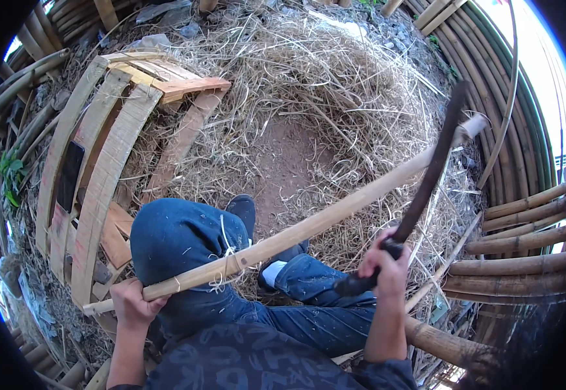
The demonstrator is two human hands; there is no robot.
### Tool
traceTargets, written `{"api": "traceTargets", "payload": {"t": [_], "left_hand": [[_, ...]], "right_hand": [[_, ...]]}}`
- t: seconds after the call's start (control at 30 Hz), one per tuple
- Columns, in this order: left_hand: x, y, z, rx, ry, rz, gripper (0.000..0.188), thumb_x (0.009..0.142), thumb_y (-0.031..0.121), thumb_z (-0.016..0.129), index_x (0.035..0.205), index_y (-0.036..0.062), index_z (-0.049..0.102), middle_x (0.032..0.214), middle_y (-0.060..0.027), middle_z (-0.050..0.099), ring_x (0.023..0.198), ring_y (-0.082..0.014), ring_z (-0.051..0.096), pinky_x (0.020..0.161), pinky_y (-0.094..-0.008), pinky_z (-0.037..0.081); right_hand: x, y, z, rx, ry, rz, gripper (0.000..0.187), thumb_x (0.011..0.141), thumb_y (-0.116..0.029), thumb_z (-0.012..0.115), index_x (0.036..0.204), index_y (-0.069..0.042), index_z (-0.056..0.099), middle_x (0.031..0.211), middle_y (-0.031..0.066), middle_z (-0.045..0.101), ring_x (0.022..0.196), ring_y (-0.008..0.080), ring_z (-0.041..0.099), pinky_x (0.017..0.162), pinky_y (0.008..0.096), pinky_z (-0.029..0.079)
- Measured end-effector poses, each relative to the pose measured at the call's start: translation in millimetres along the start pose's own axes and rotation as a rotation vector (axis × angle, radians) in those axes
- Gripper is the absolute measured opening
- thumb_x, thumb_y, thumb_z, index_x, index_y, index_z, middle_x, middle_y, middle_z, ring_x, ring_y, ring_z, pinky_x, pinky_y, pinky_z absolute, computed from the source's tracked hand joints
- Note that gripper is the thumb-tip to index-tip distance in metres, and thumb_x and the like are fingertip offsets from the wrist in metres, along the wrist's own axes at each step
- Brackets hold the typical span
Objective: The person trims and scrapes a long thin bamboo stick using a machete while sitting on a pile of straw.
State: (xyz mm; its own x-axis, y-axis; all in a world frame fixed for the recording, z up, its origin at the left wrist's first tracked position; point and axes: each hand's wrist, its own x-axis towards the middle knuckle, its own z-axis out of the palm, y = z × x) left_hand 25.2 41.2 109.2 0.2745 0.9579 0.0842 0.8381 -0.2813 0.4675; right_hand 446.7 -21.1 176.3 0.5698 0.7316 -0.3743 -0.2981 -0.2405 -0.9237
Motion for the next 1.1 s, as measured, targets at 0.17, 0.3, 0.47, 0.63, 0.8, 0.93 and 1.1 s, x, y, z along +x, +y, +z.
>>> {"api": "traceTargets", "payload": {"t": [0.17, 0.3, 0.47, 0.63, 0.8, 0.93, 1.1], "left_hand": [[-4.4, 4.2, -9.0, 0.059, -0.019, -0.030, 0.080, 0.070, 0.077, 0.055, 0.049, 0.0005, 0.047, 0.045, -0.0152, 0.046, 0.045, -0.0362, 0.053, 0.042, -0.0423, 0.040], [1.9, 8.5, -2.4, -0.018, -0.033, -0.052, 0.079, 0.070, 0.075, 0.057, 0.050, -0.0009, 0.048, 0.047, -0.0166, 0.048, 0.047, -0.0377, 0.055, 0.043, -0.0430, 0.041], [1.3, 12.5, -11.1, 0.045, -0.025, -0.072, 0.079, 0.071, 0.074, 0.055, 0.051, -0.0013, 0.049, 0.048, -0.0180, 0.049, 0.048, -0.0394, 0.055, 0.045, -0.0436, 0.042], [5.5, 13.0, -6.9, 0.062, -0.091, -0.072, 0.080, 0.071, 0.076, 0.054, 0.050, -0.0014, 0.049, 0.050, -0.0193, 0.052, 0.051, -0.0395, 0.058, 0.046, -0.0430, 0.043], [1.7, 14.0, -12.1, 0.066, -0.071, -0.092, 0.081, 0.070, 0.077, 0.055, 0.050, -0.0017, 0.049, 0.049, -0.0191, 0.051, 0.050, -0.0397, 0.056, 0.046, -0.0436, 0.043], [2.3, 12.0, -6.5, 0.056, -0.073, -0.072, 0.081, 0.069, 0.078, 0.054, 0.053, -0.0013, 0.054, 0.050, -0.0187, 0.052, 0.051, -0.0397, 0.057, 0.046, -0.0435, 0.043], [3.3, 20.2, -14.2, 0.063, -0.049, -0.078, 0.081, 0.070, 0.076, 0.055, 0.049, -0.0014, 0.049, 0.047, -0.0187, 0.049, 0.048, -0.0397, 0.055, 0.047, -0.0439, 0.042]], "right_hand": [[-1.9, -0.7, -13.5, -0.339, -0.084, 0.065, 0.023, 0.069, 0.010, 0.058, 0.088, -0.001, 0.050, 0.061, 0.0047, 0.054, 0.045, 0.0108, 0.053, 0.044, 0.0240, 0.044], [-5.3, 13.8, 0.7, 0.022, 0.000, -0.004, 0.025, 0.072, 0.011, 0.059, 0.090, -0.002, 0.049, 0.061, 0.0044, 0.054, 0.046, 0.0113, 0.053, 0.045, 0.0249, 0.045], [-3.8, 7.8, -11.3, -0.343, -0.120, 0.052, 0.023, 0.068, 0.009, 0.061, 0.087, -0.001, 0.052, 0.061, 0.0030, 0.054, 0.047, 0.0094, 0.053, 0.044, 0.0224, 0.042], [-14.8, 12.9, 3.2, -0.144, -0.089, 0.055, 0.023, 0.071, 0.010, 0.060, 0.090, 0.000, 0.053, 0.062, 0.0023, 0.053, 0.047, 0.0089, 0.054, 0.044, 0.0223, 0.042], [-3.1, 0.7, -19.8, -0.313, -0.082, 0.040, 0.023, 0.070, 0.008, 0.060, 0.091, 0.001, 0.054, 0.060, 0.0026, 0.053, 0.047, 0.0090, 0.053, 0.044, 0.0226, 0.041], [-11.0, 8.0, -4.4, -0.077, -0.079, 0.042, 0.025, 0.069, 0.010, 0.060, 0.091, -0.001, 0.054, 0.060, 0.0032, 0.054, 0.047, 0.0088, 0.053, 0.044, 0.0232, 0.042], [-7.9, -0.5, -18.7, -0.271, -0.144, 0.126, 0.028, 0.068, 0.011, 0.059, 0.093, 0.000, 0.052, 0.058, 0.0031, 0.053, 0.044, 0.0094, 0.051, 0.042, 0.0235, 0.042]]}}
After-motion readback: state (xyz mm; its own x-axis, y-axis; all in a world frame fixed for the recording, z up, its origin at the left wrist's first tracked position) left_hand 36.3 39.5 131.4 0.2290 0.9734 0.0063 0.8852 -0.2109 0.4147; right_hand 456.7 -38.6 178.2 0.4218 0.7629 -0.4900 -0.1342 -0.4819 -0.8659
